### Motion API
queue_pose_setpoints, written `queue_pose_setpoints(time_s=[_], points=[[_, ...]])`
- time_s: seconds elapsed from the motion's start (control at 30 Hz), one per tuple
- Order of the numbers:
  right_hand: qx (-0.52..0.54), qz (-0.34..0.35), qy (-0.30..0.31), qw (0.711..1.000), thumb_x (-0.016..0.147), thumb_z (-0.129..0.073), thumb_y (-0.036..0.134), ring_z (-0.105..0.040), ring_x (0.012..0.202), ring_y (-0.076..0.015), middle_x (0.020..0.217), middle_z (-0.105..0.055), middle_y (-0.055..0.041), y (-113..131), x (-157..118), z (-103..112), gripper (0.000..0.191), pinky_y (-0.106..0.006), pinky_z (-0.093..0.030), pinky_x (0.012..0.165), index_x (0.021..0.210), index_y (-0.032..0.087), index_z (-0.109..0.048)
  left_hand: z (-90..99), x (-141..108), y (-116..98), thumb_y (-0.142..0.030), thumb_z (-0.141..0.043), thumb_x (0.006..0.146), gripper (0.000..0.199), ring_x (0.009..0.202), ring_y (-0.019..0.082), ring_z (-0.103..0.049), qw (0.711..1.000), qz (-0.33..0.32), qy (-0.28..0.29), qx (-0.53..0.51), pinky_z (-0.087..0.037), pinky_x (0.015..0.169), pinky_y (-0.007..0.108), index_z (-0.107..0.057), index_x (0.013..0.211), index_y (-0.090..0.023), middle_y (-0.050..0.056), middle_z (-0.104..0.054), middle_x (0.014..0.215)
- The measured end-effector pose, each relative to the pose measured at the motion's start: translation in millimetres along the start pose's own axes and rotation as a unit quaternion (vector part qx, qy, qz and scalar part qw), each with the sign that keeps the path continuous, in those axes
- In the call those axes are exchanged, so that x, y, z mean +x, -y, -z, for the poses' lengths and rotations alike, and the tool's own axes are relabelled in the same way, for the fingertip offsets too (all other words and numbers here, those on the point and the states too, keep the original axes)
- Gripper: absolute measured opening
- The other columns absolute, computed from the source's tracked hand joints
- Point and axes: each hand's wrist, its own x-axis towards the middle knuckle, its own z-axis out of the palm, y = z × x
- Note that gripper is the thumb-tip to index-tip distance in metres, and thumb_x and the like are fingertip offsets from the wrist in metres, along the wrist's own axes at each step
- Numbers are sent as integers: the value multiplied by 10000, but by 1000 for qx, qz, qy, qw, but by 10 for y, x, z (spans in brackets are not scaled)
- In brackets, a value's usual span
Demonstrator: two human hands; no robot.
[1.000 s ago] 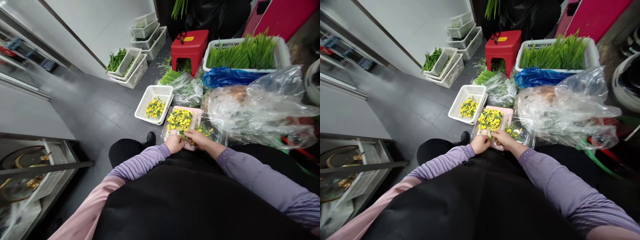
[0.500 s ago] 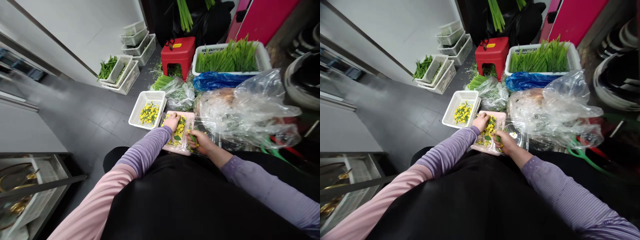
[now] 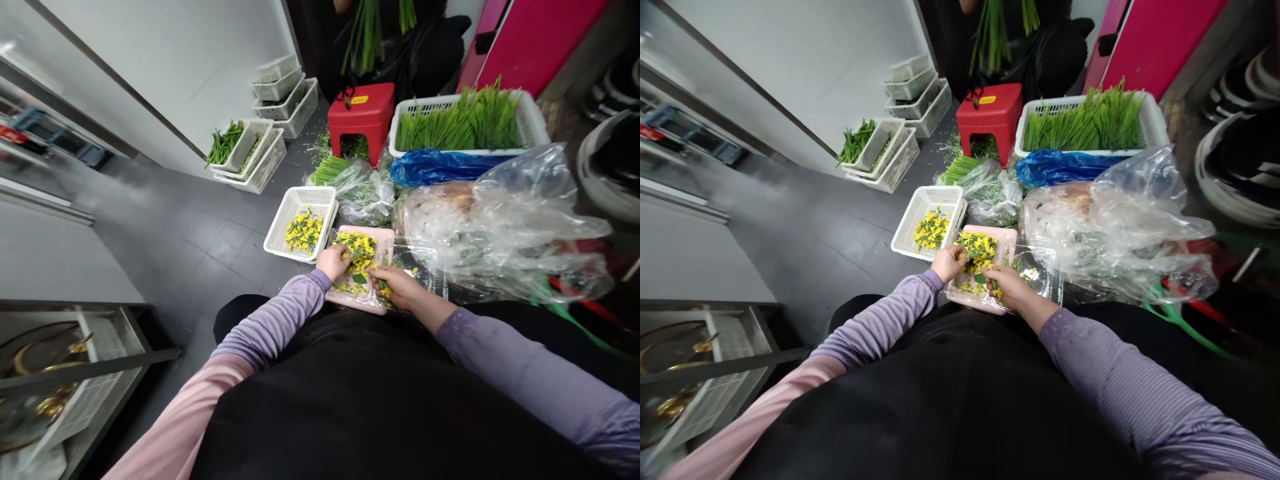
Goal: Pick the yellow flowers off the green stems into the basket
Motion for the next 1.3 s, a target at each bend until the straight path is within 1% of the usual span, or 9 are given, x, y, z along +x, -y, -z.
queue_pose_setpoints(time_s=[0.1, 0.2, 0.37, 0.5, 0.6, 0.73, 0.93, 1.1, 1.3], points=[[-9, 27, 27, 999, 573, -681, 254, -370, 417, -54, 505, -429, 55, -93, 70, -73, 242, -184, -289, 376, 713, 157, -509, -100, -226, -68, -297, -608, 674, 222, 544, 91, -511, 980, 105, -9, -166, -437, 570, 216, -631, 838, -150, -15, -558, 592], [13, 54, 61, 997, 556, -706, 310, -376, 434, -52, 514, -419, 62, -134, 113, -130, 301, -189, -314, 410, 649, 175, -454, -216, -417, -171, -282, -595, 688, 223, 439, 60, -457, 916, 187, 1, -356, -409, 439, 192, -613, 839, -118, -35, -514, 528], [8, 72, 94, 993, 558, -710, 357, -329, 412, -43, 518, -404, 72, -130, 117, -151, 343, -194, -297, 416, 667, 183, -435, -299, -556, -299, -258, -615, 688, 209, 436, 33, -455, 831, 218, 2, -511, -392, 380, 152, -591, 805, -86, -12, -540, 584], [-53, 106, 53, 991, 567, -693, 390, -324, 398, -49, 473, -383, 81, -123, 110, -119, 340, -193, -268, 405, 716, 172, -479, -322, -617, -318, -221, -579, 721, 241, 431, 37, -463, 828, 204, 31, -521, -401, 390, 157, -578, 915, -78, -14, -535, 574], [-170, 130, -14, 977, 603, -657, 401, -358, 385, -77, 437, -399, 81, -82, 110, -78, 372, -210, -274, 405, 866, 172, -527, -270, -659, -267, -204, -563, 723, 306, 430, 47, -474, 853, 209, 46, -477, -405, 391, 171, -547, 1011, -102, -28, -532, 590], [-359, 204, -53, 909, 626, -638, 352, -491, 483, -141, 524, -543, 22, 20, 92, -20, 300, -264, -368, 498, 875, 190, -594, -62, -617, -150, -230, -532, 738, 258, 426, 34, -462, 911, 151, -3, -385, -392, 397, 158, -549, 975, -129, -28, -544, 638], [-497, 309, -56, 809, 646, -626, 301, -583, 820, -231, 837, -656, -52, 79, 43, 5, 169, -319, -419, 717, 786, 211, -657, 176, -528, -136, -201, -522, 721, 100, 416, 47, -476, 937, 64, 42, -340, -393, 403, 153, -551, 770, -118, -44, -510, 527], [-568, 321, -46, 756, 681, -593, 344, -596, 801, -217, 838, -659, -51, 82, 1, 25, 224, -300, -429, 710, 823, 186, -666, 228, -564, -188, -164, -542, 699, 61, 398, 58, -489, 915, 72, 85, -387, -428, 417, 174, -515, 724, -115, -53, -509, 489], [-563, 306, -18, 767, 669, -605, 378, -604, 776, -208, 860, -666, -44, 138, -49, 44, 282, -294, -440, 697, 859, 177, -666, 332, -570, -142, -223, -602, 681, 155, 440, 75, -537, 860, 77, 172, -474, -478, 473, 204, -546, 689, -79, 6, -572, 532]])
